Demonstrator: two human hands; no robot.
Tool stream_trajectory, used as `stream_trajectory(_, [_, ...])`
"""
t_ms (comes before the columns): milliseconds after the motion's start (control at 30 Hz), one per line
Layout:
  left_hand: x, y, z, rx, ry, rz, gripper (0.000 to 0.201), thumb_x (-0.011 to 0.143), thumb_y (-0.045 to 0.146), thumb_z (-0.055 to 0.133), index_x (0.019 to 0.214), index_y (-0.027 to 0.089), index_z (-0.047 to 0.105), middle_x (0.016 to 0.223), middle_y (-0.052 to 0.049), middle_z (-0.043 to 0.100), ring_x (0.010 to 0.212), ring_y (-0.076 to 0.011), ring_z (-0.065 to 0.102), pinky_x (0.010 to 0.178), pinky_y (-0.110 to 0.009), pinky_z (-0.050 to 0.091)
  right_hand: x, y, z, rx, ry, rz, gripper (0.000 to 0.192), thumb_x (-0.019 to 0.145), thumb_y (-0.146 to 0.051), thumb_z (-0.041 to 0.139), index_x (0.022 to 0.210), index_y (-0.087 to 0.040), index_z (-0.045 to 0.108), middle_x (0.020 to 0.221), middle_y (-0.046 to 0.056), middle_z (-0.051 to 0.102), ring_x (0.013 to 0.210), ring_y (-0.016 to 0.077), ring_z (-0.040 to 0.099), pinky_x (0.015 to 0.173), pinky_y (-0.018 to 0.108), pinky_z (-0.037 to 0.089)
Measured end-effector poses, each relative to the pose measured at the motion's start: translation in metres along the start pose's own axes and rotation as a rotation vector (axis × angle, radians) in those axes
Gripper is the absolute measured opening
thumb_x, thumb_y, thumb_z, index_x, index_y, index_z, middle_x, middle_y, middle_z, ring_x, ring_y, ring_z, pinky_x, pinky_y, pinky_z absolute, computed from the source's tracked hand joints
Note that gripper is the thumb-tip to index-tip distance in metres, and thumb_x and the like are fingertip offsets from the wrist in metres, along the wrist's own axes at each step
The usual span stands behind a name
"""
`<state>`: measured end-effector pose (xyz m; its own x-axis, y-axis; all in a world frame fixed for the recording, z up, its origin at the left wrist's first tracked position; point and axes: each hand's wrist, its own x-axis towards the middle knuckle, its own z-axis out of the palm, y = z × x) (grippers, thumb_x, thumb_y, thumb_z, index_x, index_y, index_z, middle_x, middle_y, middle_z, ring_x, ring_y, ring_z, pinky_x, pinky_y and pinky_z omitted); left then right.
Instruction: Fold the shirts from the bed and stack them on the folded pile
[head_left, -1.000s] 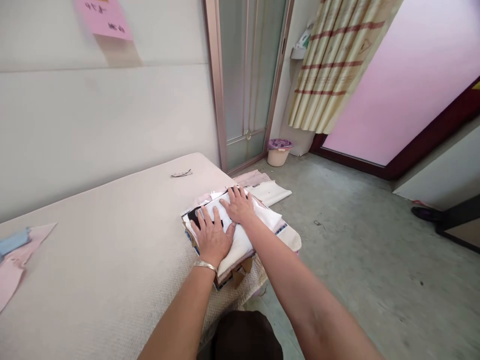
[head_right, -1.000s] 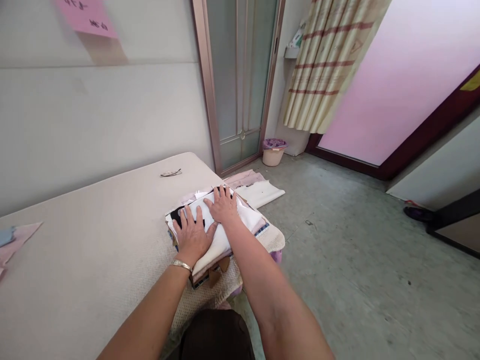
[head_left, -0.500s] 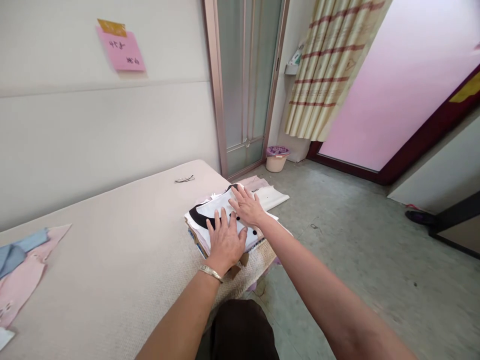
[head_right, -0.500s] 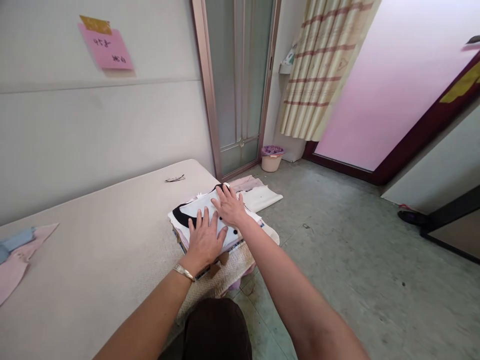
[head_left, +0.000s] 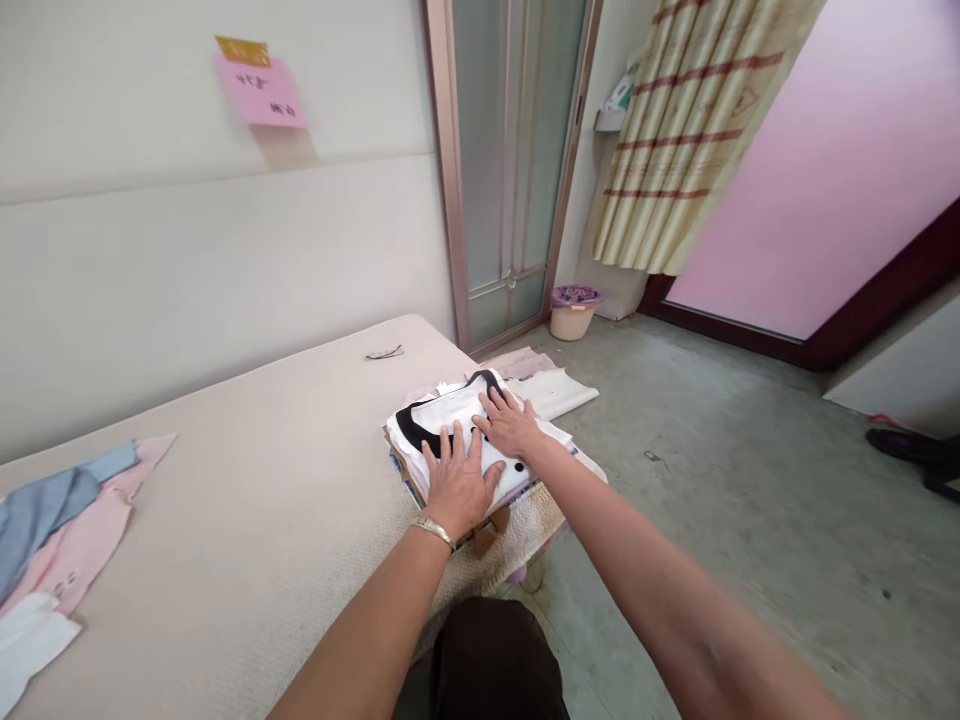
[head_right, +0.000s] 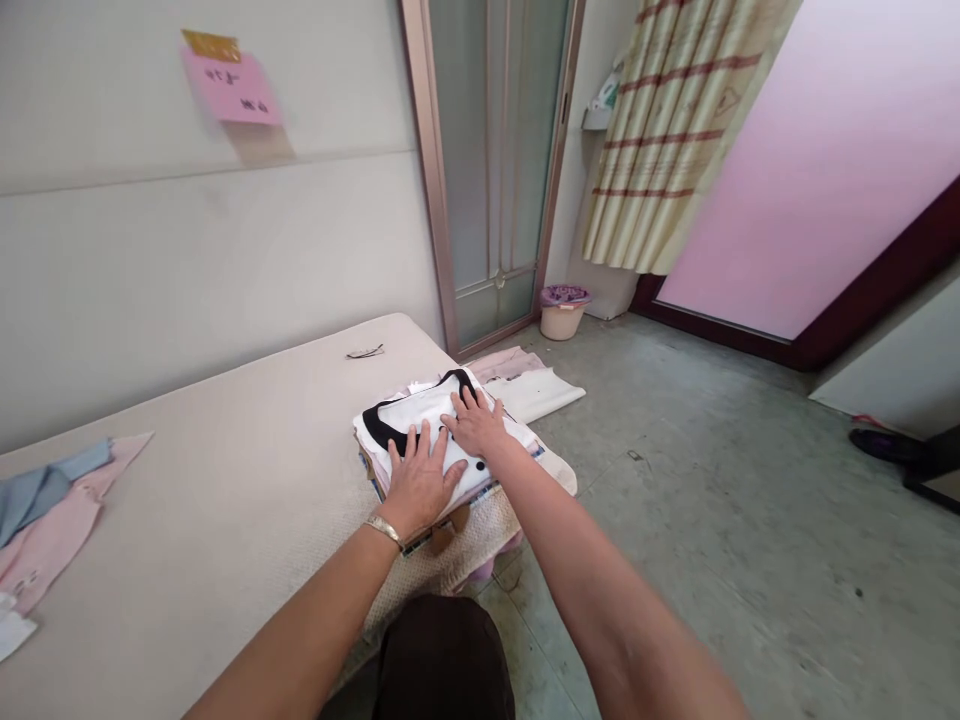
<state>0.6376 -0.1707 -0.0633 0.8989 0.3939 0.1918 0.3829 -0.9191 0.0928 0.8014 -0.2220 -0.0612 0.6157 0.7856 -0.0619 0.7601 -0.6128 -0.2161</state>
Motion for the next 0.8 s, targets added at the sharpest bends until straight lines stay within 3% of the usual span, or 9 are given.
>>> stream_trajectory(67, [0.005,-0.012,-0.014,0.028,0.093,0.037,0.068,0.102,0.057,0.028,0.157,0.017,0.037,0.166,-0.018,0.026,0.153,-0.0391,0.021,0.118,-0.071,0.018,0.001,-0.004,-0.014,0.001,0.089,-0.022,0.063,0.104,-0.055,0.025,0.158,-0.024,0.03,0.168,0.012,0.021,0.154,0.0323,0.014,0.116,0.069,0.016])
stream_trajectory(167, [0.024,-0.045,-0.024,0.07,0.177,-0.036,0.064,0.105,0.049,0.025,0.157,0.015,0.036,0.167,-0.017,0.026,0.155,-0.0348,0.019,0.122,-0.064,0.017,0.012,-0.013,-0.024,0.026,0.251,-0.032,0.059,0.105,-0.053,0.023,0.155,-0.023,0.034,0.167,0.011,0.024,0.152,0.03,0.018,0.117,0.063,0.02])
stream_trajectory(333, [0.051,-0.094,0.003,0.026,-0.046,-0.126,0.065,0.104,0.051,0.025,0.156,0.015,0.038,0.163,-0.017,0.035,0.153,-0.0366,0.024,0.121,-0.063,0.022,0.043,-0.019,0.006,0.059,0.213,0.014,0.065,0.104,-0.058,0.024,0.156,-0.02,0.033,0.167,0.012,0.026,0.151,0.0306,0.021,0.119,0.058,0.02])
stream_trajectory(433, [0.054,-0.102,0.024,0.0,-0.077,-0.105,0.067,0.103,0.053,0.024,0.159,0.016,0.033,0.165,-0.015,0.031,0.153,-0.0363,0.022,0.121,-0.062,0.02,0.048,-0.016,0.03,0.042,0.237,0.017,0.067,0.104,-0.061,0.023,0.157,-0.022,0.032,0.166,0.011,0.027,0.152,0.0294,0.019,0.121,0.058,0.016])
stream_trajectory(533, [0.057,-0.103,0.027,-0.064,-0.107,-0.107,0.068,0.103,0.053,0.026,0.159,0.016,0.032,0.167,-0.015,0.027,0.154,-0.0367,0.019,0.122,-0.062,0.018,0.049,-0.013,0.037,0.029,0.237,0.017,0.068,0.103,-0.061,0.021,0.159,-0.022,0.029,0.167,0.01,0.025,0.153,0.0282,0.017,0.121,0.057,0.015])
stream_trajectory(667, [0.059,-0.114,-0.004,-0.239,-0.23,-0.128,0.066,0.103,0.051,0.029,0.16,0.018,0.028,0.168,-0.013,0.023,0.155,-0.0333,0.019,0.122,-0.059,0.023,0.047,-0.017,0.017,0.053,0.096,0.051,0.068,0.104,-0.059,0.024,0.161,-0.022,0.024,0.169,0.01,0.02,0.154,0.0274,0.015,0.121,0.057,0.018])
stream_trajectory(733, [0.039,-0.128,-0.027,-0.273,-0.134,-0.149,0.066,0.104,0.051,0.026,0.162,0.019,0.023,0.169,-0.013,0.019,0.156,-0.0304,0.019,0.122,-0.056,0.024,0.034,-0.024,0.0,0.068,0.059,0.066,0.067,0.104,-0.057,0.027,0.161,-0.022,0.024,0.169,0.011,0.018,0.154,0.0282,0.017,0.119,0.057,0.023])
stream_trajectory(800, [-0.004,-0.147,-0.043,-0.271,0.042,-0.168,0.067,0.104,0.052,0.026,0.162,0.018,0.021,0.169,-0.014,0.019,0.156,-0.0274,0.019,0.124,-0.051,0.025,0.006,-0.038,-0.016,0.066,0.152,0.026,0.062,0.105,-0.053,0.029,0.157,-0.019,0.031,0.166,0.014,0.028,0.15,0.0293,0.026,0.117,0.053,0.028])
